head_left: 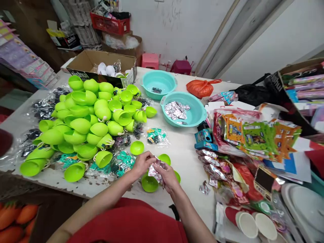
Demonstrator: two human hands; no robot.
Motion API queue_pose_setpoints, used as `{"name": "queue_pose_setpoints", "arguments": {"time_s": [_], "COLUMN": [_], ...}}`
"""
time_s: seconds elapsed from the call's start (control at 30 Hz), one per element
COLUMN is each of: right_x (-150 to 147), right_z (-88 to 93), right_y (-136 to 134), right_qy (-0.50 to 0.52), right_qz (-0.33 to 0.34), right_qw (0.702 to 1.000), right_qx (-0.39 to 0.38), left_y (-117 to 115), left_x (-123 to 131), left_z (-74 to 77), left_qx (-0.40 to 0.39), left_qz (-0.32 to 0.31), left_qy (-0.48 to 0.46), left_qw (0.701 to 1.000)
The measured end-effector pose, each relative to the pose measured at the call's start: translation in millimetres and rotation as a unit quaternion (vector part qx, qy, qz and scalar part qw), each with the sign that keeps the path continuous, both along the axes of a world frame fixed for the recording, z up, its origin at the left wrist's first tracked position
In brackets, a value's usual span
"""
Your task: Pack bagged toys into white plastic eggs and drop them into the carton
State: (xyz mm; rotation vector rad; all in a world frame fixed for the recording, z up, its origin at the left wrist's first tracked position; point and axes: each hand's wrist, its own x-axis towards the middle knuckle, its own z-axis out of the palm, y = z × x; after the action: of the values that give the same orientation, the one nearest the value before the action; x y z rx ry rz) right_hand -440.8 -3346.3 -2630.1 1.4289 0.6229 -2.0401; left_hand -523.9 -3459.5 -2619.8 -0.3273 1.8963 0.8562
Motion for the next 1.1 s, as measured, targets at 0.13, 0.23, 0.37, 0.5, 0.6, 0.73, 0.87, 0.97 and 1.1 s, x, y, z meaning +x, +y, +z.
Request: {"name": "queue_pose_setpoints", "arguments": {"time_s": [0.13,0.23,0.37,0.5,0.6,0.73,0.87,0.97,1.1], "right_x": [24,33,39,43,49,65,81,88,93], "right_z": [-1.6,-6.6,-5.3,-0.4,0.5,-0.4,4.0,10.9,18.3], "right_y": [11,21,18,12,16,28,33,26,22], "right_qy": [-0.049,-0.077,-0.091,-0.097,-0.102,-0.114,-0.122,-0.113,-0.107], "right_qz": [-0.024,-0.034,-0.049,-0.072,-0.081,-0.089,-0.080,-0.076,-0.071], "right_qw": [0.998,0.996,0.995,0.993,0.991,0.988,0.986,0.989,0.991], "right_qx": [-0.020,-0.018,-0.001,0.018,0.026,0.053,0.075,0.065,0.044], "left_y": [-9,-18,-14,4,6,-11,-17,-2,25], "left_x": [13,9,17,38,42,36,45,59,59], "left_z": [3.1,3.3,8.9,12.8,12.1,19.8,32.5,28.9,7.4], "left_qx": [-0.072,-0.114,-0.106,-0.033,-0.040,-0.048,-0.095,-0.062,-0.030], "left_qz": [-0.021,-0.046,-0.142,-0.127,-0.086,-0.156,-0.232,-0.266,-0.263], "left_qy": [0.021,0.042,0.069,-0.130,-0.168,-0.148,-0.073,-0.027,-0.050], "left_qw": [0.997,0.991,0.982,0.983,0.981,0.975,0.965,0.961,0.963]}}
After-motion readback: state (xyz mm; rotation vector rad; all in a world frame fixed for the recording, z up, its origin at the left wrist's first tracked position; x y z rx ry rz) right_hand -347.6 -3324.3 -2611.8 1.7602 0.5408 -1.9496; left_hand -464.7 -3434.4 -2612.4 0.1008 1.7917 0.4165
